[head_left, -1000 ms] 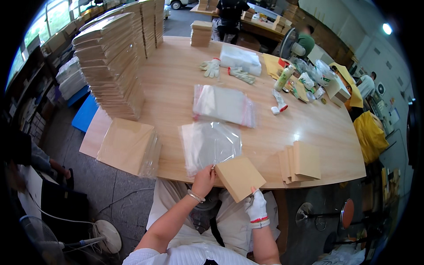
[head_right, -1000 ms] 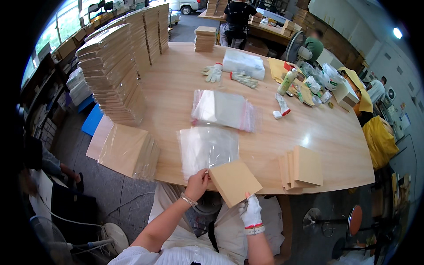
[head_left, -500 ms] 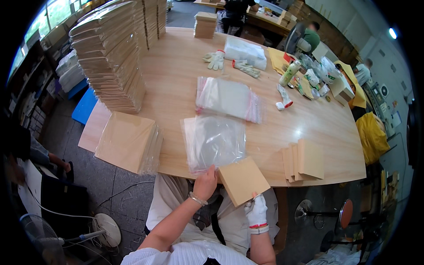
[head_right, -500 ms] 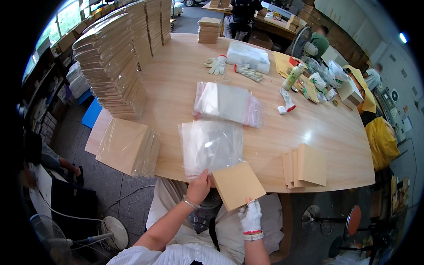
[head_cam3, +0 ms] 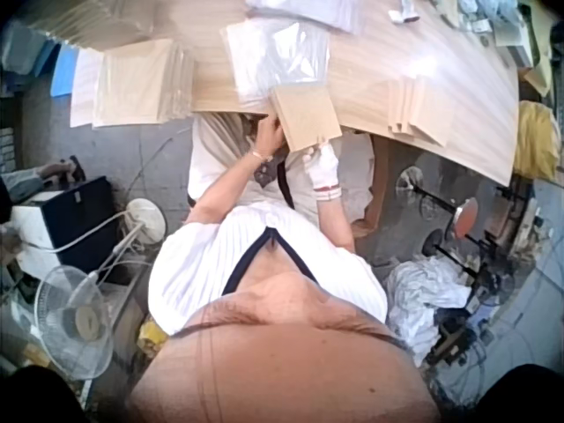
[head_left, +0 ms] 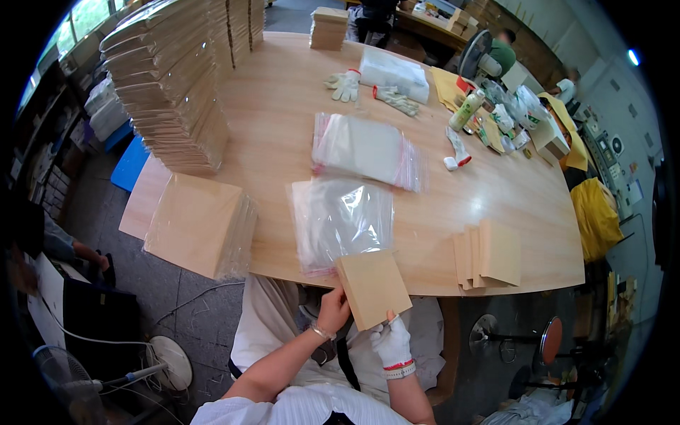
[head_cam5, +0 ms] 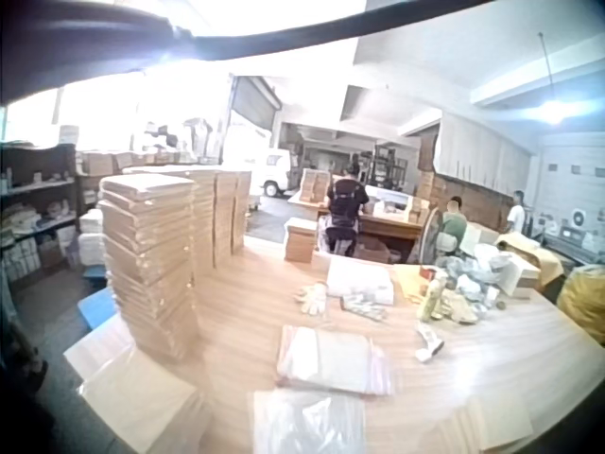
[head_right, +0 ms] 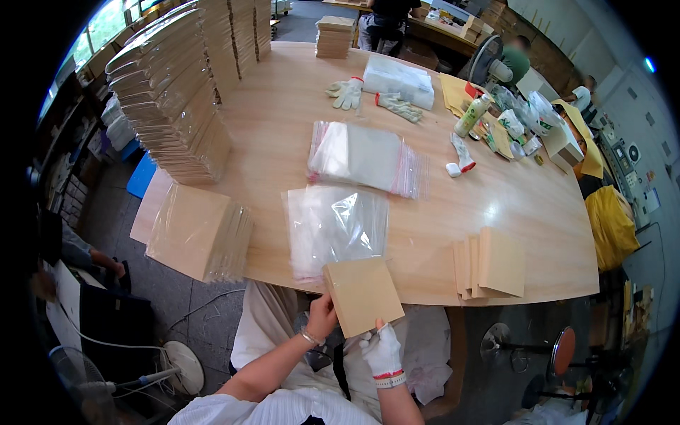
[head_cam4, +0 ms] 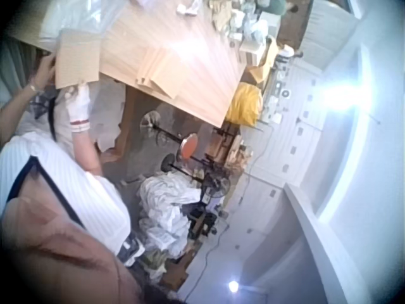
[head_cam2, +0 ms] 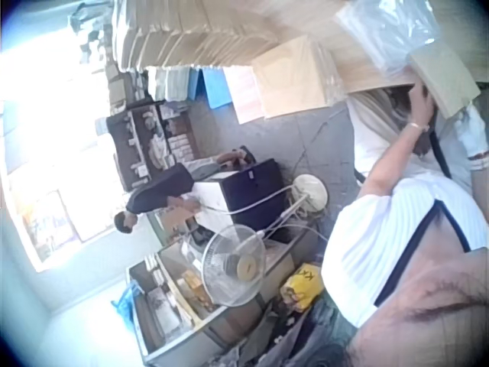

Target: The person places small rectangular cardboard pieces into clear plastic bags at a table. They repeatedly pick up a cardboard piece, insert it into a bag, and set the filled bag aside. The process is repeated continuously throughout the clip.

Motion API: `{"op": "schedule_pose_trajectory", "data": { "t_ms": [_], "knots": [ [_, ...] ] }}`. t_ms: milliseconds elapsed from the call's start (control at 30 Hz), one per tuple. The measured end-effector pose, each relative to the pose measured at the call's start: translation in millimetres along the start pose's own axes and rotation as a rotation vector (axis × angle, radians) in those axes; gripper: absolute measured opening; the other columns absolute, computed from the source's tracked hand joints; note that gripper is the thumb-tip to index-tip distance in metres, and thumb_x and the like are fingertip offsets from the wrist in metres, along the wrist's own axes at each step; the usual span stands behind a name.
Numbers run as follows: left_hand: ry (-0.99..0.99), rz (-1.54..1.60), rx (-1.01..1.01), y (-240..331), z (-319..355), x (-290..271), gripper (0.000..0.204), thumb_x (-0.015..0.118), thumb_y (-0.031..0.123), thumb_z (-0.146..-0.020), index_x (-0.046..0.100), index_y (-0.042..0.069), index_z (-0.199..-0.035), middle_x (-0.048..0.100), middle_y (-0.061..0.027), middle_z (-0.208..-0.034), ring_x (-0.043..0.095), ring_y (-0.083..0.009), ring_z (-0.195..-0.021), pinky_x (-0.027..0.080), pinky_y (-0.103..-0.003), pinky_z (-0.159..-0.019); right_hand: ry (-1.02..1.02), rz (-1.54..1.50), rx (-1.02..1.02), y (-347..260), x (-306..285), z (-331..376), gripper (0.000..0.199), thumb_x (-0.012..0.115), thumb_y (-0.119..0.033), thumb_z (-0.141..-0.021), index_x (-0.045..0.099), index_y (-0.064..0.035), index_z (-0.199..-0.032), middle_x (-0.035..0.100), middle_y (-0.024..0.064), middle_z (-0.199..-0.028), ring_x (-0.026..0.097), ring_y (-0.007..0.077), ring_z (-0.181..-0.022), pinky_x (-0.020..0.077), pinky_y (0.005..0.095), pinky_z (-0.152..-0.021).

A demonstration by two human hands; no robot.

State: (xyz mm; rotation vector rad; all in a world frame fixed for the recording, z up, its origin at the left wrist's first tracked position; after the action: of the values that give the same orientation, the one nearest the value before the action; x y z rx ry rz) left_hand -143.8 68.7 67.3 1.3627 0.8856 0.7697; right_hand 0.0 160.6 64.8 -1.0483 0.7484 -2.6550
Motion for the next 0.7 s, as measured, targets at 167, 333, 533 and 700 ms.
{"op": "schedule_pose_trajectory", "data": {
  "t_ms": [167, 333, 533, 700],
  "knots": [
    [-0.259, -0.319, 0.182, -23, -2, 30, 0.028, 0.059, 0.014, -0.08, 0.055, 0.002, -0.105, 0.064, -0.01, -0.09, 0.062, -0.0216, -0.076, 0.05, -0.031, -0.067, 0.044, 0.002, 0.049, 2, 5, 13, 0.019, 0.055, -0.027, -0.085, 0.053, -0.0156, -0.101, 0.053, -0.0035, -0.079, 0.047, 0.0097, -0.06, 0.039, 0.0231, -0.05],
    [-0.179, -0.177, 0.324, -36, 23, 38, 0.028, 0.06, 0.018, -0.079, 0.057, 0.005, -0.104, 0.061, -0.0087, -0.101, 0.058, -0.0249, -0.092, 0.046, -0.036, -0.077, 0.065, 0.16, 0.051, -1, 3, 20, 0.017, 0.054, -0.025, -0.086, 0.052, -0.0144, -0.099, 0.053, -0.0024, -0.078, 0.048, 0.0091, -0.058, 0.0394, 0.023, -0.049],
    [-0.244, -0.419, 0.449, -44, 50, 47, 0.027, 0.06, 0.021, -0.08, 0.058, 0.006, -0.103, 0.06, -0.0101, -0.102, 0.057, -0.0263, -0.093, 0.046, -0.037, -0.078, 0.062, 0.277, -0.03, -1, 14, 11, 0.018, 0.054, -0.023, -0.087, 0.05, -0.0126, -0.101, 0.053, -0.0018, -0.078, 0.05, 0.009, -0.059, 0.0422, 0.0249, -0.049],
    [-0.39, 0.109, 0.152, -12, 44, 49, 0.024, 0.06, 0.014, -0.078, 0.059, 0.004, -0.099, 0.061, -0.0116, -0.097, 0.057, -0.0291, -0.09, 0.045, -0.038, -0.078, 0.052, 0.14, -0.176, 6, 15, 24, 0.017, 0.053, -0.021, -0.088, 0.048, -0.01, -0.101, 0.054, 0.0015, -0.08, 0.053, 0.0118, -0.062, 0.0456, 0.0277, -0.052]
  ]
}}
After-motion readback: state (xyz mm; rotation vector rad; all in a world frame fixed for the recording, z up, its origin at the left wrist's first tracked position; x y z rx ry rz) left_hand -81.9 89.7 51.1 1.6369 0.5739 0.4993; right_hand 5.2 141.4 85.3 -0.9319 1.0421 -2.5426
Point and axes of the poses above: each hand's wrist, its own z-axis away from the middle knuckle, its own x-axis out of the palm, y = z × x, the point moved 9 cm from there along -z, towards the middle knuckle
